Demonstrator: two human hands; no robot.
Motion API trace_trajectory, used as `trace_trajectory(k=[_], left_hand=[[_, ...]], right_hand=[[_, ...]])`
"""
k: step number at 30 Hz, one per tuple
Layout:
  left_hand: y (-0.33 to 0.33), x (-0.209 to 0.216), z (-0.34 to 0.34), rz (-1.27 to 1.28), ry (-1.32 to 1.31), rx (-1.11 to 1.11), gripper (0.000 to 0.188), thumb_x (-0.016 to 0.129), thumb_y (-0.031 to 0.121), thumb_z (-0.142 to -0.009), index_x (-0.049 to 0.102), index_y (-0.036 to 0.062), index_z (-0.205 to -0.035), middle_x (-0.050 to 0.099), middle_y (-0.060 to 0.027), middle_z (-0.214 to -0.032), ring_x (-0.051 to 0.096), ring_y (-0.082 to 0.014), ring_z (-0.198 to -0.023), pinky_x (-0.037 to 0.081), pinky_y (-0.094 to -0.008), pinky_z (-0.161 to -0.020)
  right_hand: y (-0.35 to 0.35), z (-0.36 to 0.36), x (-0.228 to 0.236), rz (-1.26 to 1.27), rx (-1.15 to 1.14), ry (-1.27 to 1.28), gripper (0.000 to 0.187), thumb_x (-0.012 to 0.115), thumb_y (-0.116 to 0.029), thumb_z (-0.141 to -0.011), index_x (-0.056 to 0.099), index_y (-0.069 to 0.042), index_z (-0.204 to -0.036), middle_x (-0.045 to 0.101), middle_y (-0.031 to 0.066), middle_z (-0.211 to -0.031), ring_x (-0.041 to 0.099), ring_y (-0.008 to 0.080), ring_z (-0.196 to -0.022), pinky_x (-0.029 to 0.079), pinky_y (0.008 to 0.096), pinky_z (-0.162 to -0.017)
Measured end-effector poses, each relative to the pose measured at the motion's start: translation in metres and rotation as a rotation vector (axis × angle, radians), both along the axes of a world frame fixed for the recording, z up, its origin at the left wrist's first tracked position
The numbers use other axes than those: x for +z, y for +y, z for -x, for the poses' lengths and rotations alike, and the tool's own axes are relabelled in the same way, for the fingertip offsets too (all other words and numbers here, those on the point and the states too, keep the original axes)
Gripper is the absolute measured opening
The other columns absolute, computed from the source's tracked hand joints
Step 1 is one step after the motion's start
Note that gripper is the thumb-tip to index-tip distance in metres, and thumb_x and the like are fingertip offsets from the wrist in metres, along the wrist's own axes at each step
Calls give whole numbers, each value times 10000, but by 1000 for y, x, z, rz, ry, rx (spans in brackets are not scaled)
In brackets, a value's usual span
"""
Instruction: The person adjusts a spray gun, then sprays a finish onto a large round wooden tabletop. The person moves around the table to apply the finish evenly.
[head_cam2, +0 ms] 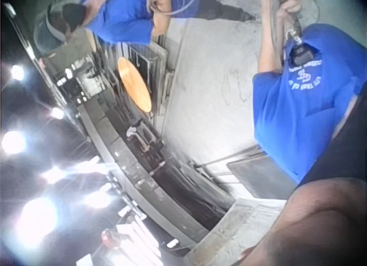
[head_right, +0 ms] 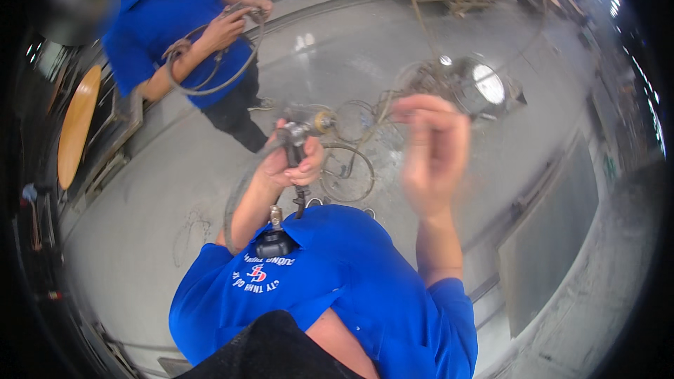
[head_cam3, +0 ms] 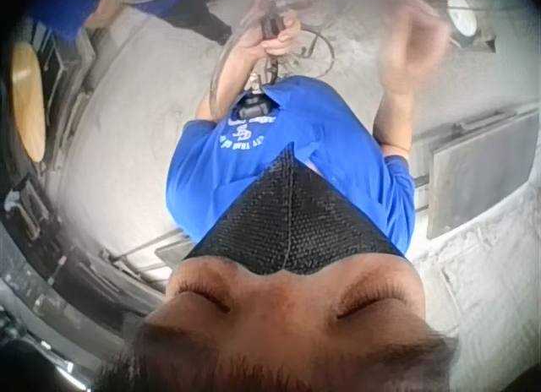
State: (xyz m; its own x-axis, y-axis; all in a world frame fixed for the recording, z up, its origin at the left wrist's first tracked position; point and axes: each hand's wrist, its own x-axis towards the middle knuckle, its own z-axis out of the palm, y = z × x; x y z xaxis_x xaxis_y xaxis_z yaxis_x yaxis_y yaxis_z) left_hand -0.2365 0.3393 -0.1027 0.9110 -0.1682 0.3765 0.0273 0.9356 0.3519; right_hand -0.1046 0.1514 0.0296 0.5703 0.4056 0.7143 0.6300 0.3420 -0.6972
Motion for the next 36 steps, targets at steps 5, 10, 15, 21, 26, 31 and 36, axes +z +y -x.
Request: trace_trajectory(k=[5, 10, 15, 21, 26, 31, 36], left_hand=[[1, 5, -1, 40, 7, 9, 721, 396, 696, -959, 556, -2, -1047, 552, -141, -795, 346, -63, -400, 261, -230, -366], [8, 14, 4, 36, -10, -4, 729, 410, 701, -951, 566, -4, -1046, 559, -130, -791, 339, -64, -398, 251, -232, -364], [5, 12, 25, 29, -20, -21, 732, 408, 704, -949, 565, -4, -1049, 561, -130, -795, 336, -64, -396, 246, -236, -359], [14, 10, 30, 37, 14, -8, 717, 419, 694, -951, 563, -3, -1038, 566, -136, -778, 336, -65, -388, 251, -237, -354], [20, 10, 28, 4, 1, -17, 718, 425, 696, -948, 565, -2, -1035, 570, -140, -775, 337, -64, -386, 251, -235, -352], [22, 7, 34, 22, 17, -28, 729, 421, 704, -945, 567, -4, -1044, 577, -145, -797, 336, -63, -385, 249, -233, -352], [22, 5, 30, 4, 33, -66, 731, 408, 705, -949, 566, -3, -1042, 572, -140, -794, 335, -60, -385, 248, -232, -350]], right_hand=[[13, 20, -16, -49, 217, 91, 118, 531, 75, -963, 493, 2, -1048, 631, 178, -1087, 655, 208, -935, 548, 321, -800], [28, 32, -10, -6, 151, -7, 116, 564, 84, -937, 549, -5, -1010, 656, 142, -1026, 667, 215, -888, 539, 314, -759], [26, 57, -9, 1, 106, 2, 134, 582, 91, -914, 567, -8, -1003, 660, 133, -1013, 668, 217, -881, 533, 313, -745], [30, 57, -21, 62, 152, -19, 128, 522, 86, -959, 511, 3, -1056, 613, 168, -1087, 646, 206, -941, 538, 320, -825], [31, 55, -20, 104, 171, -54, 122, 490, 84, -983, 485, 8, -1079, 593, 182, -1119, 637, 198, -967, 540, 323, -859], [41, 65, -19, 21, 118, 49, 153, 606, 103, -877, 575, -1, -984, 661, 141, -1015, 664, 227, -863, 527, 308, -739], [44, 58, -12, 69, -29, -176, 139, 647, 102, -836, 599, 5, -922, 641, 130, -961, 635, 242, -820, 508, 322, -685]])
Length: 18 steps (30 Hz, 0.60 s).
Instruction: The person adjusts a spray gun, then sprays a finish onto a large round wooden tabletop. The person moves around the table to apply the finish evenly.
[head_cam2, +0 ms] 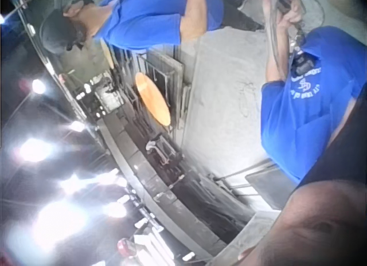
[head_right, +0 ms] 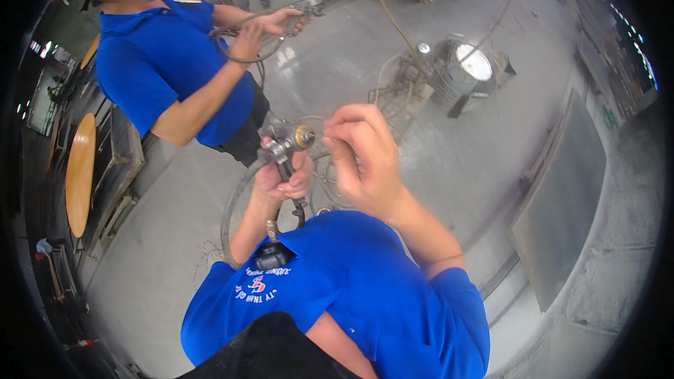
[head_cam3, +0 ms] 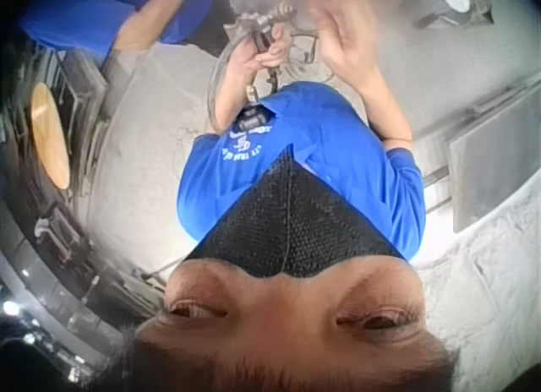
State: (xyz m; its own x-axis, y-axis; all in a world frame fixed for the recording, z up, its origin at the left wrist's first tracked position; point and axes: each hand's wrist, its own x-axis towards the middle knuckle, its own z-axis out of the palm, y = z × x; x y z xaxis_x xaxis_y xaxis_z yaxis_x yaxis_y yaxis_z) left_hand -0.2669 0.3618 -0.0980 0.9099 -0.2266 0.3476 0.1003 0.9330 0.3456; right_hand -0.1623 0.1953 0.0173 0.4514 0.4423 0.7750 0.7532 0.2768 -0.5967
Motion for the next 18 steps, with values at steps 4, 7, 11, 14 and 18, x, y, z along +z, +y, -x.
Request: trace_trajectory(k=[4, 7, 11, 14, 18], left_hand=[[-2, -2, -8, -6, 28, 26, 722, 389, 695, -963, 565, -1, -1027, 565, -131, -788, 334, -53, -386, 244, -230, -350], [-6, 0, -12, -52, 47, 32, 711, 371, 690, -972, 550, 5, -1030, 562, -124, -788, 330, -50, -384, 241, -228, -348], [-10, 6, -9, -89, 17, 60, 684, 344, 663, -994, 538, 8, -1032, 562, -114, -794, 327, -48, -383, 252, -230, -354], [-13, 11, -7, -111, -4, 81, 675, 328, 646, -1007, 536, 5, -1036, 563, -111, -801, 324, -45, -383, 256, -230, -357], [-17, 11, -7, -156, 23, 79, 687, 333, 662, -997, 542, 9, -1042, 563, -113, -808, 326, -47, -381, 265, -233, -361]], right_hand=[[-4, -12, 8, 88, -8, -50, 127, 665, 96, -821, 603, 9, -888, 623, 117, -927, 607, 237, -778, 491, 325, -665], [-11, -18, 10, 133, 44, -27, 105, 660, 84, -833, 600, 12, -880, 624, 119, -936, 605, 230, -773, 491, 316, -678], [-19, -15, 1, 143, 100, 194, 57, 633, 47, -893, 587, 15, -879, 627, 111, -965, 606, 181, -793, 502, 307, -702], [-17, -6, -13, 53, 176, 412, 48, 601, 17, -943, 561, 17, -916, 623, 111, -1005, 613, 159, -825, 513, 300, -730], [-12, 1, -16, -105, 182, 383, 52, 557, -5, -983, 506, 7, -984, 611, 127, -1040, 627, 165, -843, 525, 290, -764]])
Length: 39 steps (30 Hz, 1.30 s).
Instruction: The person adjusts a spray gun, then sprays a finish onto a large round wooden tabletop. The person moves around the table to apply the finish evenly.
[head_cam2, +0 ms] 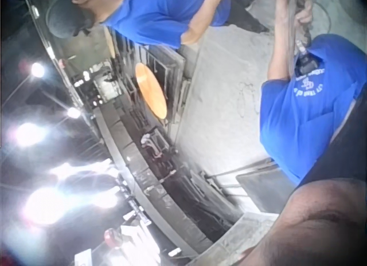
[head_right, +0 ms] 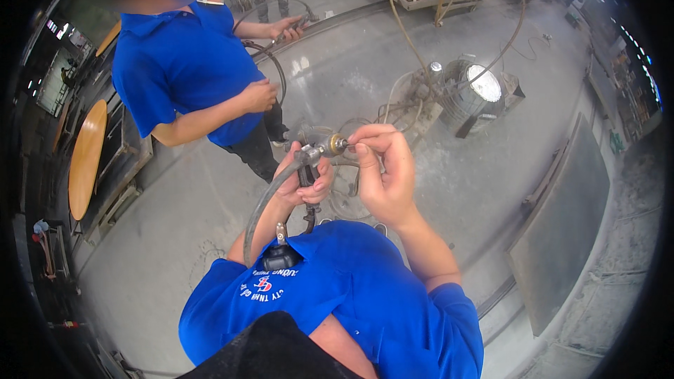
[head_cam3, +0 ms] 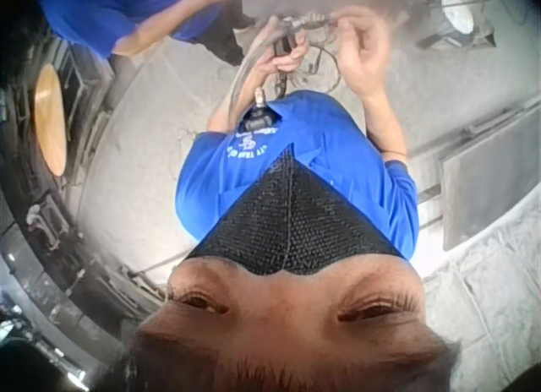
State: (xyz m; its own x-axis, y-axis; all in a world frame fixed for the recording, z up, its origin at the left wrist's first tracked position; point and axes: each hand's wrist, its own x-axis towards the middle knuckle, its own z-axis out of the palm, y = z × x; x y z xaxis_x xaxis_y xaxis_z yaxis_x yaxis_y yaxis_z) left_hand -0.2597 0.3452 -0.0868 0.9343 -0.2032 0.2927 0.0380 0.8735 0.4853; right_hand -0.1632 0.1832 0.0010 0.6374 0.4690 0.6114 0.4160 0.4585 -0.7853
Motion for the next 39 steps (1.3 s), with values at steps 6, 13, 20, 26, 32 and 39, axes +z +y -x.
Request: trace_trajectory(k=[6, 13, 20, 26, 32, 39], left_hand=[[11, -4, 19, 177, 8, 12, 575, 481, 600, -973, 547, 31, -1021, 581, -97, -798, 367, -56, -388, 285, -234, -368], [9, -4, 26, 157, -30, -2, 642, 418, 644, -971, 548, 19, -1040, 567, -103, -802, 355, -56, -394, 264, -232, -367], [-4, 0, 23, 114, -33, -82, 706, 352, 685, -980, 549, 11, -1050, 574, -128, -832, 336, -53, -390, 249, -241, -359], [-11, -2, 29, 38, 25, -119, 694, 338, 678, -987, 568, 28, -1058, 585, -117, -839, 328, -49, -398, 258, -238, -376], [-16, 11, 28, -17, 130, -149, 722, 351, 682, -982, 552, -7, -1054, 589, -148, -810, 359, -58, -388, 267, -235, -348], [-17, 41, 21, 15, 89, -256, 712, 344, 697, -974, 557, 24, -1071, 576, -124, -840, 350, -58, -414, 292, -239, -406]], right_hand=[[-51, -34, 47, -169, -505, -66, 19, 485, -35, -1024, 471, -22, -1027, 617, 165, -1032, 644, 200, -864, 553, 342, -807], [-37, -1, 29, -53, -161, -82, 41, 477, -8, -1018, 454, -2, -1053, 639, 210, -1063, 654, 230, -955, 550, 352, -849], [-24, 16, 31, -57, -137, -294, 129, 495, 73, -974, 462, 5, -1078, 588, 199, -1120, 631, 237, -998, 528, 350, -897], [-34, 29, 23, -50, -165, -284, 172, 490, 102, -955, 469, 9, -1098, 563, 191, -1118, 628, 239, -981, 533, 349, -886], [-45, 46, 30, 37, -217, -344, 120, 469, 46, -996, 475, -12, -1101, 552, 180, -1114, 602, 227, -980, 546, 385, -885], [-53, 48, 55, 35, -331, -288, 170, 554, 99, -929, 519, 5, -1066, 609, 178, -1076, 639, 230, -918, 529, 322, -817]])
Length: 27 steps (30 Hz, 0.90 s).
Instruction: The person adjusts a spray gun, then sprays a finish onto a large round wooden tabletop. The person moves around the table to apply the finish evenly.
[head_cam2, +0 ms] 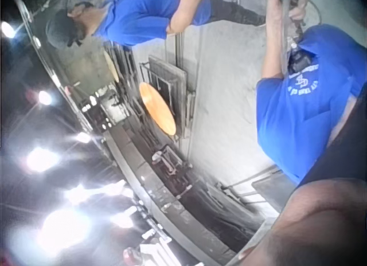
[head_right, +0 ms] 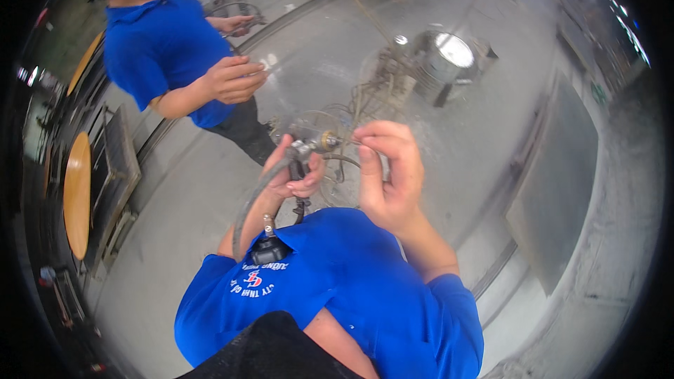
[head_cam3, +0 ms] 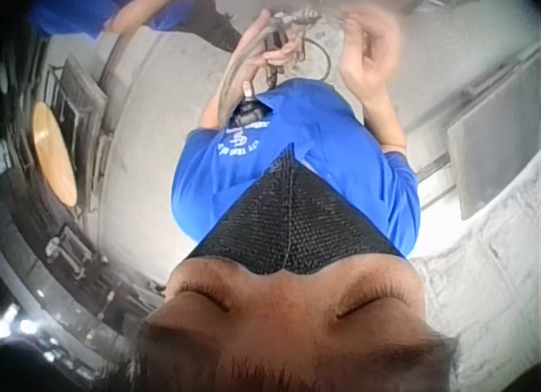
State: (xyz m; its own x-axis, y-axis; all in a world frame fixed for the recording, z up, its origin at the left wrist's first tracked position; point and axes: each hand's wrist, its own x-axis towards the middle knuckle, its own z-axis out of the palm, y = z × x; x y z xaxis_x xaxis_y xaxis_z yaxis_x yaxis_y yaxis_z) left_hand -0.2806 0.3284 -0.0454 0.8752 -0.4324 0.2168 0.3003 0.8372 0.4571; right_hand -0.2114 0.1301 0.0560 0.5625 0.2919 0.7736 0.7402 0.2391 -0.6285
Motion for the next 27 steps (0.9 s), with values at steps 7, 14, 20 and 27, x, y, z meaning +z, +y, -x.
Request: trace_trajectory(k=[7, 14, 20, 27], left_hand=[[0, -19, -23, 77, -106, -35, 737, 356, 674, -985, 539, -30, -1104, 567, -153, -829, 362, -50, -401, 272, -229, -368], [12, -40, -39, 86, -83, -45, 755, 370, 690, -971, 548, -36, -1077, 559, -158, -810, 369, -54, -396, 274, -230, -367], [14, -45, -50, 86, -73, -53, 768, 350, 692, -975, 567, -40, -1063, 555, -158, -802, 365, -58, -397, 281, -240, -370], [11, -47, -54, 128, -79, -98, 775, 340, 693, -977, 578, -37, -1081, 559, -158, -813, 365, -59, -406, 279, -245, -371]], right_hand=[[-1, -14, -20, -74, 34, 82, 153, 543, 92, -944, 511, 9, -1069, 640, 191, -1064, 658, 237, -936, 541, 337, -817], [3, -28, -46, -52, 128, 116, 116, 439, 29, -1019, 434, 0, -1131, 595, 237, -1134, 650, 282, -1044, 564, 424, -924], [10, -35, -53, -71, 74, 244, 99, 527, 48, -978, 511, 20, -1071, 679, 195, -1067, 680, 202, -952, 553, 304, -800], [11, -32, -54, -148, 101, 323, 86, 530, 53, -975, 523, 15, -1052, 679, 180, -1061, 677, 193, -945, 551, 296, -791]])
